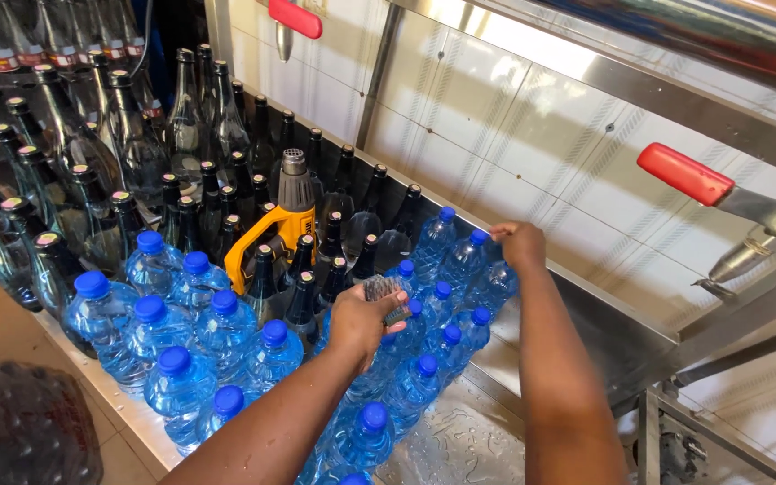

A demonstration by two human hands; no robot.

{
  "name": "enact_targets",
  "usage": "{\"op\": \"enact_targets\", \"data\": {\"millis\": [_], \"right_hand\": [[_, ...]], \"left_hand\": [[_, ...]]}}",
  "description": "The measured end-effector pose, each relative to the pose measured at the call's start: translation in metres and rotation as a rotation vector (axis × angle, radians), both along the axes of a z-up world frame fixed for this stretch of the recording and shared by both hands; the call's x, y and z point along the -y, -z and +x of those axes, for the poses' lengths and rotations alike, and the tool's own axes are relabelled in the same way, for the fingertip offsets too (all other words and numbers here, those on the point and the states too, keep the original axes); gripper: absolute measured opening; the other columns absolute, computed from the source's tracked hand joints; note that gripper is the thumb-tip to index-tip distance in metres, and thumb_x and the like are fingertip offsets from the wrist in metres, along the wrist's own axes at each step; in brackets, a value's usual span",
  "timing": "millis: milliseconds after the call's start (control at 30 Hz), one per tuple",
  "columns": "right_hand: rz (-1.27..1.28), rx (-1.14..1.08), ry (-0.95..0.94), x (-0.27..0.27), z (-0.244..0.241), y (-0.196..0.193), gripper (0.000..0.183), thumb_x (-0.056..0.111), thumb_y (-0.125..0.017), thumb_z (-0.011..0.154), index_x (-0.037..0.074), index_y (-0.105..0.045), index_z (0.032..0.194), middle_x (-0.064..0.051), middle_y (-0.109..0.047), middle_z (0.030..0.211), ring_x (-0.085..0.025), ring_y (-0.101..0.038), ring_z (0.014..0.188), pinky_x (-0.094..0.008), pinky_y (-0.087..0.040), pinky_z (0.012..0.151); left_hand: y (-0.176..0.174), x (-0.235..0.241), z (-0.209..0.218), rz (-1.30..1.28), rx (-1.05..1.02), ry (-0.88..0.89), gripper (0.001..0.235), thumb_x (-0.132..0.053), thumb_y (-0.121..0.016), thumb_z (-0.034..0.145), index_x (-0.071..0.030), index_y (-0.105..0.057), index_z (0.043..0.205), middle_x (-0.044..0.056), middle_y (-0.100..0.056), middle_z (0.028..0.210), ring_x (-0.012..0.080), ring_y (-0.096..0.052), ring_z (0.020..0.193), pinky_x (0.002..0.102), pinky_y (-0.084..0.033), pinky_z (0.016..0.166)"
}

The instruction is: The person fills clear plastic water bottles from a stainless steel tap, then moves to a counter to pick up a small black object. They return to the filling station and use a yellow heat gun to apply heat to the caps of the filled bottles.

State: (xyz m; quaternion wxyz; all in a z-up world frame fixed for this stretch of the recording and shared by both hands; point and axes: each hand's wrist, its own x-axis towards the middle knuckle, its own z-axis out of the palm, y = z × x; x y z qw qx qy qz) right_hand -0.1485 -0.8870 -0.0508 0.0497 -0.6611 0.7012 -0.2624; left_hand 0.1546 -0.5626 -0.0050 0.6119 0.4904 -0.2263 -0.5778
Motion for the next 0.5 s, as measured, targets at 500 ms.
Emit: {"op": "enact_targets", "data": {"millis": [500], "right_hand": [[0.099,0.576,-0.179,-0.073,0.005,-0.051,0.036,0.004,-0.086,0.092,0.024,-0.088,0.121,-0.014,-0.085,0.106,-0.017,-0.080,0.093,-0.029,-0.064,0.085]], "left_hand": [[0.005,0.003,0.001,-0.014,0.040,-0.025,0.023,-0.004,-0.086,0.096,0.008,-0.082,0.115,0.028,-0.083,0.111,0.0409,-0.083,0.101,0.048,-0.074,0.078]]}}
